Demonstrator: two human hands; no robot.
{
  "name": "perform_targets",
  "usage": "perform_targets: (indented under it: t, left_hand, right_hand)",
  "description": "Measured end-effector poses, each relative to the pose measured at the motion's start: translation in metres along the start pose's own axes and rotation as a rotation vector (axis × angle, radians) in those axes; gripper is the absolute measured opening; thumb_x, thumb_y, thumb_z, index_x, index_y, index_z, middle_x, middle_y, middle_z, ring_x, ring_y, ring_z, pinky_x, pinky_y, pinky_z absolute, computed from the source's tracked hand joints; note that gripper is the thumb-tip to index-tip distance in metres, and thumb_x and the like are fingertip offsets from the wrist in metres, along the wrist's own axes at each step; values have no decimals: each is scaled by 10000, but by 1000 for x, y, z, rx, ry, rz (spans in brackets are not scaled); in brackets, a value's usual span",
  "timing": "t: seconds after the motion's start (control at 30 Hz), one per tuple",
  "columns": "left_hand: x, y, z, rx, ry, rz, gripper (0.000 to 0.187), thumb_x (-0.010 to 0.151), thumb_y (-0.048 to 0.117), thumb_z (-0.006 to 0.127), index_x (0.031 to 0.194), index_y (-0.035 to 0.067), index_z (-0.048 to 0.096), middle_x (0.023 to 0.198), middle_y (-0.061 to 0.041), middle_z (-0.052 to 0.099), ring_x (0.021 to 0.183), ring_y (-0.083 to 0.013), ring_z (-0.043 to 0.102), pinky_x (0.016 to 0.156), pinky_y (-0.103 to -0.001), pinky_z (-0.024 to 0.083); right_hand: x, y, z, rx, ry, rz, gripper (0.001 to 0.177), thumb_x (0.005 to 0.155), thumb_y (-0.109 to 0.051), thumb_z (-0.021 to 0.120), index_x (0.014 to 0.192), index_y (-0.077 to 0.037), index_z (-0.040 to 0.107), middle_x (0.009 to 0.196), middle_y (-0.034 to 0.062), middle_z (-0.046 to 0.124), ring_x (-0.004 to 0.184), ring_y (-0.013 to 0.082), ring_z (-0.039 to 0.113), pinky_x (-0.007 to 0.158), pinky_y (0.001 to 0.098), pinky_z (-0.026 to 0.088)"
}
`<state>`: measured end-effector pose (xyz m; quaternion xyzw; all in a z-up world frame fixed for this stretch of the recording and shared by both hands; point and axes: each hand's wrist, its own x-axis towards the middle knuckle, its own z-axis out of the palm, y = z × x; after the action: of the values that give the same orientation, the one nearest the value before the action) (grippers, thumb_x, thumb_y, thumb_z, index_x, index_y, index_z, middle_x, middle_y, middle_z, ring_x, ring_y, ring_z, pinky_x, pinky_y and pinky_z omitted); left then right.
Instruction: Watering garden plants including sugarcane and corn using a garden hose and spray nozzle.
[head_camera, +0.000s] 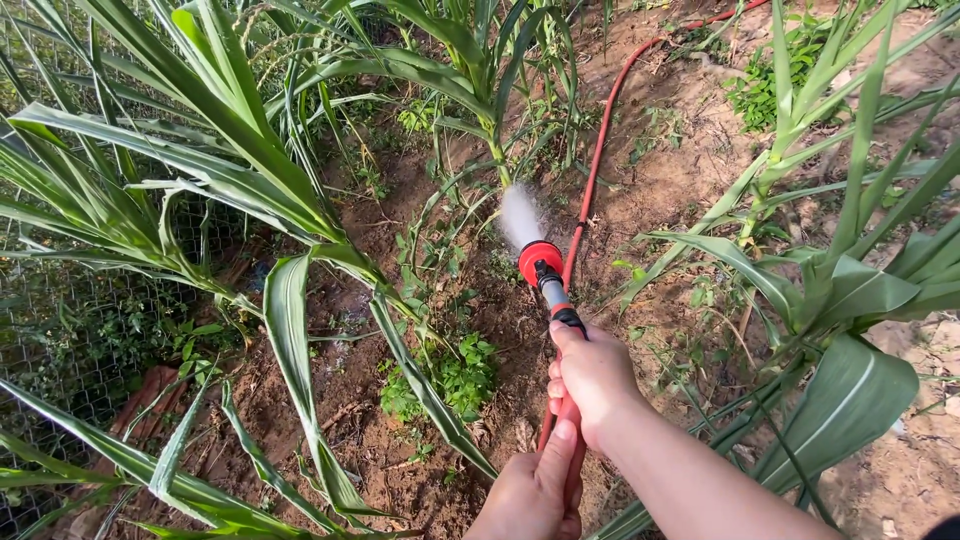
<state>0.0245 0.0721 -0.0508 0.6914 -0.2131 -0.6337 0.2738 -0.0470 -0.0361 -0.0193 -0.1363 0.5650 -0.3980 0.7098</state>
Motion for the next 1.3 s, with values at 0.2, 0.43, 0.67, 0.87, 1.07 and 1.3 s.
perform_targets:
  t: [0.2,0.43,0.67,0.87,1.07,1.3]
  left_hand:
    - [-12,12,1,151,8,62,746,991,706,505,637,53,567,517,-105,515,411,-189,480,425,-298,369]
    - [-8,7,3,14,5,168,684,1017,632,555,638,67,483,500,-89,394,367,-199,413,353,-319,296]
    - [-6,3,0,-143,-86,301,581,1050,516,569,705,65,445,558,-71,352,391,-172,386,350,-311,247]
    - [-12,18,6,-17,-72,347,541,1040,522,557,727,84,508,545,-59,418,414,-155,402,376,-311,295]
    - [-27,63,11,225,-20,365,563,997,611,498,717,122,499,584,-53,507,507,-165,442,473,-318,334]
    - [-23,116,10,282,3,399,556,1036,586,484,729,122,467,569,-27,374,488,-190,432,476,-347,367]
  right_hand:
    - [-8,-4,1,38,10,-80,217,1043,-224,624,875,-114,542,588,30,366,414,141,306,376,317,268]
    - [-35,-27,7,61,-68,-150,162,1025,-212,602,1138,-139,693,554,39,365,399,153,316,373,303,263]
    - [-45,-34,10,123,-209,-254,101,1039,-251,598,1044,-154,628,551,30,349,382,128,307,326,270,240]
    - [-48,-45,6,141,-214,-273,113,1027,-259,610,1078,-168,654,537,27,345,358,127,280,321,274,218]
    - [-46,-70,8,163,-220,-382,88,1035,-236,602,1044,-159,643,514,15,369,340,129,299,307,282,223]
    - [-35,-105,31,234,-204,-479,78,1023,-230,616,1047,-162,649,520,2,343,373,108,309,324,252,236]
